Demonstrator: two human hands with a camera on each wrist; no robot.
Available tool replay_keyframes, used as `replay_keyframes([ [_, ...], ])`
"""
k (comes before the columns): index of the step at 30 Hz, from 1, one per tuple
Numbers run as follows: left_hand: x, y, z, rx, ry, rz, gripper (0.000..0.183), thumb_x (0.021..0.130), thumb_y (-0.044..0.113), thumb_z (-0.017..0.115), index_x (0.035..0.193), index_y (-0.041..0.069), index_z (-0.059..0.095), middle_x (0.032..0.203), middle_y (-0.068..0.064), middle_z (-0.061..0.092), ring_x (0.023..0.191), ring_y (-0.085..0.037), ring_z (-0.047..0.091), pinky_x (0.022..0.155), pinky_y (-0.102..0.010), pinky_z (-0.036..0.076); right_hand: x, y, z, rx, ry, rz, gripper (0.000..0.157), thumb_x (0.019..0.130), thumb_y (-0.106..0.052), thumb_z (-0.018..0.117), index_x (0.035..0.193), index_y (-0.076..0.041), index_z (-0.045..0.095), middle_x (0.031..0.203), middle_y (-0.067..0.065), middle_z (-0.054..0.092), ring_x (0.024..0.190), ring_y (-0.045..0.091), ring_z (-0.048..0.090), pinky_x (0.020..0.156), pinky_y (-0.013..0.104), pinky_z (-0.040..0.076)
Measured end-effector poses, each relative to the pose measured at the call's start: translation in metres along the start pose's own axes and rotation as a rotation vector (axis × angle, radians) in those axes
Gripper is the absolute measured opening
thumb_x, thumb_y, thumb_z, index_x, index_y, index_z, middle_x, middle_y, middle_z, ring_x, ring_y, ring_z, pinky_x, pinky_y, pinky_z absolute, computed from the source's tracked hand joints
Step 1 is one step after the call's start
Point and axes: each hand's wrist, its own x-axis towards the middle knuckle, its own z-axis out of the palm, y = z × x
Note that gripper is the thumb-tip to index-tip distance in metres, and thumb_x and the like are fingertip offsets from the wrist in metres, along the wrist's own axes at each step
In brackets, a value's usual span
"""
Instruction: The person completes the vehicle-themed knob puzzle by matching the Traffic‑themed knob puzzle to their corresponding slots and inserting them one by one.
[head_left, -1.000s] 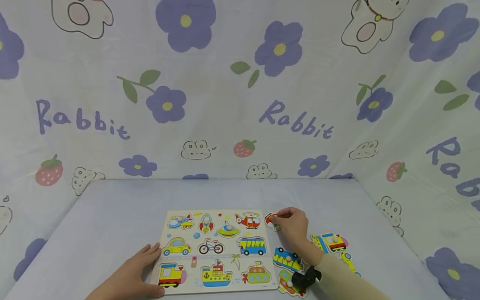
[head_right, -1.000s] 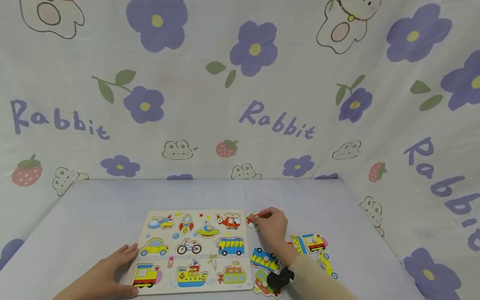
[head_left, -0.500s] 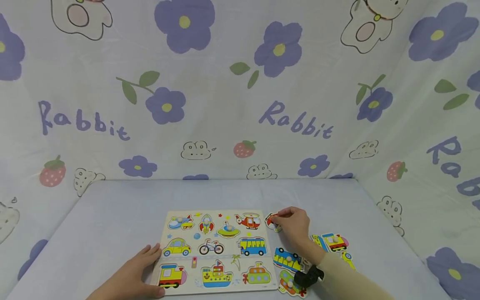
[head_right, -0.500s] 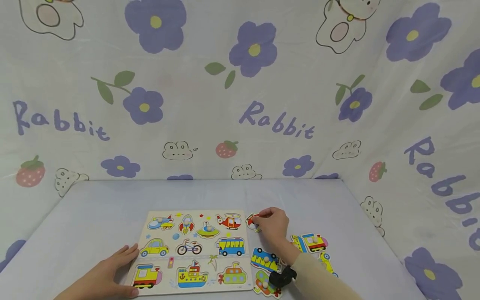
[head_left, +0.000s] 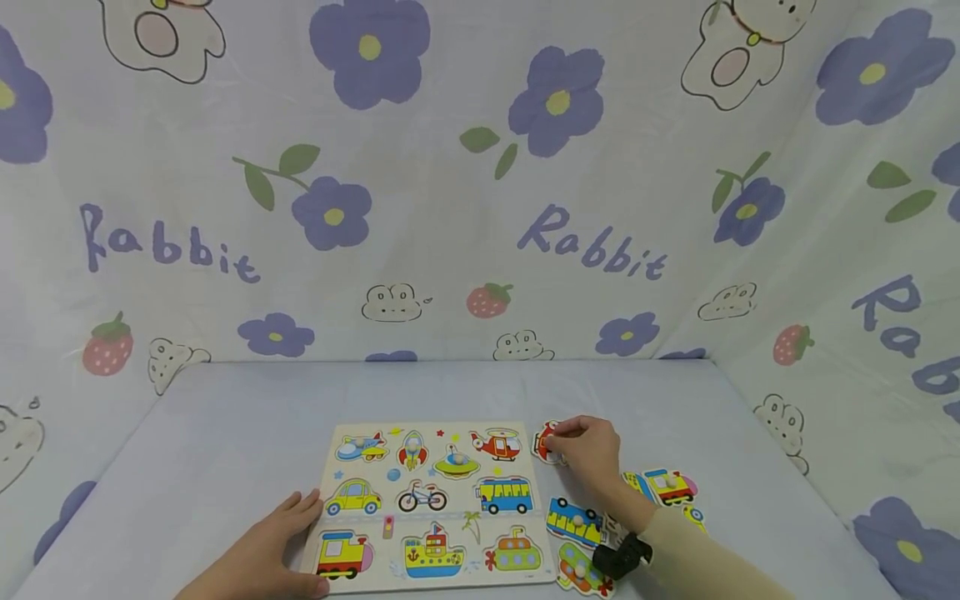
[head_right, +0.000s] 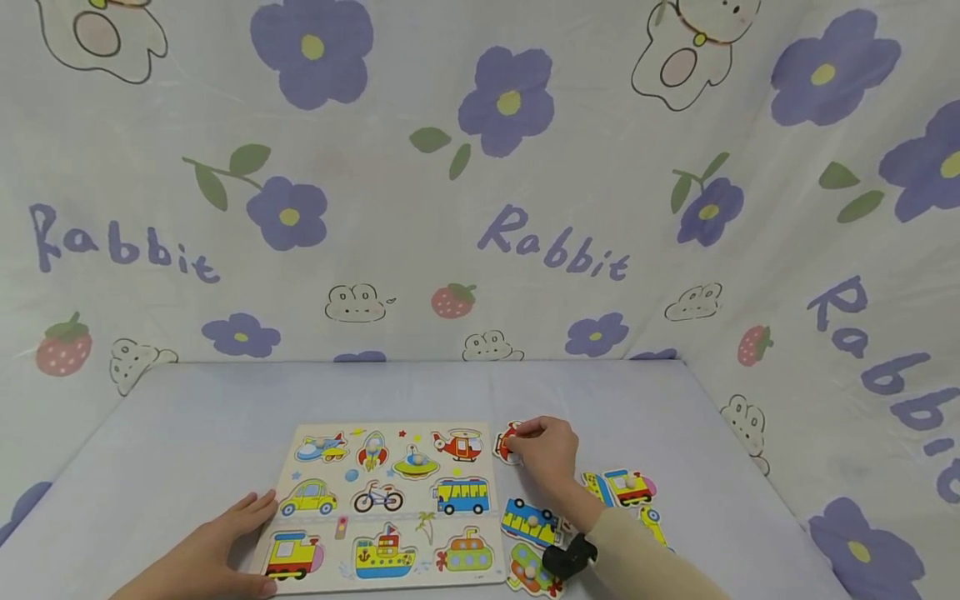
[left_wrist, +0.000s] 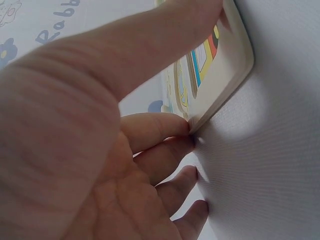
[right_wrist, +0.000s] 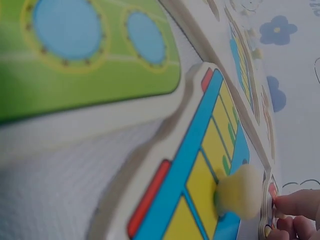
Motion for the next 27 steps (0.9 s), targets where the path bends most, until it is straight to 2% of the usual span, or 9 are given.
replay_keyframes([
  [6,0.000,-0.001,0.000,-0.016,-0.005,-0.009,0.108,0.059,0.038,0.093,0.144,-0.006,0.043,0.153,-0.021,0.035,0.142,-0.049,0.017,0.107,-0.067,0.022,0.002,-0.002,0.000,0.000,-0.015,-0.035,0.014,0.081,-0.014,0.082,0.088,-0.007,0.073,0.085,0.004,0.068,0.080,0.021,0.062,0.065,0.028,0.053],
  [12,0.001,0.000,0.000,-0.012,-0.009,-0.025,0.109,0.059,0.038,0.093,0.145,-0.006,0.042,0.154,-0.021,0.034,0.142,-0.049,0.016,0.107,-0.067,0.022,0.005,-0.008,-0.003,0.048,-0.018,-0.100,0.012,0.081,-0.013,0.082,0.088,-0.007,0.074,0.083,0.003,0.069,0.076,0.019,0.064,0.058,0.023,0.052],
  [15,0.001,0.002,0.000,0.000,-0.010,-0.038,0.109,0.059,0.039,0.093,0.145,-0.005,0.042,0.154,-0.021,0.034,0.142,-0.049,0.016,0.106,-0.068,0.022,0.006,-0.011,-0.003,0.082,-0.043,-0.136,0.011,0.080,-0.011,0.082,0.087,-0.007,0.074,0.081,0.002,0.070,0.074,0.019,0.065,0.058,0.024,0.053],
  [23,0.000,0.003,-0.001,0.015,-0.010,-0.041,0.109,0.060,0.040,0.093,0.145,-0.005,0.043,0.153,-0.020,0.035,0.142,-0.048,0.017,0.106,-0.067,0.023,0.012,-0.017,0.003,0.138,-0.157,-0.181,0.011,0.079,-0.008,0.083,0.087,-0.009,0.075,0.081,0.001,0.070,0.074,0.018,0.065,0.061,0.025,0.053],
  [27,0.000,0.002,0.000,0.017,-0.006,-0.020,0.109,0.060,0.040,0.092,0.145,-0.006,0.043,0.153,-0.021,0.035,0.142,-0.048,0.017,0.107,-0.067,0.023,0.014,-0.023,0.005,0.168,-0.259,-0.230,0.011,0.078,-0.004,0.082,0.086,-0.007,0.075,0.081,0.002,0.070,0.073,0.020,0.065,0.062,0.027,0.054],
])
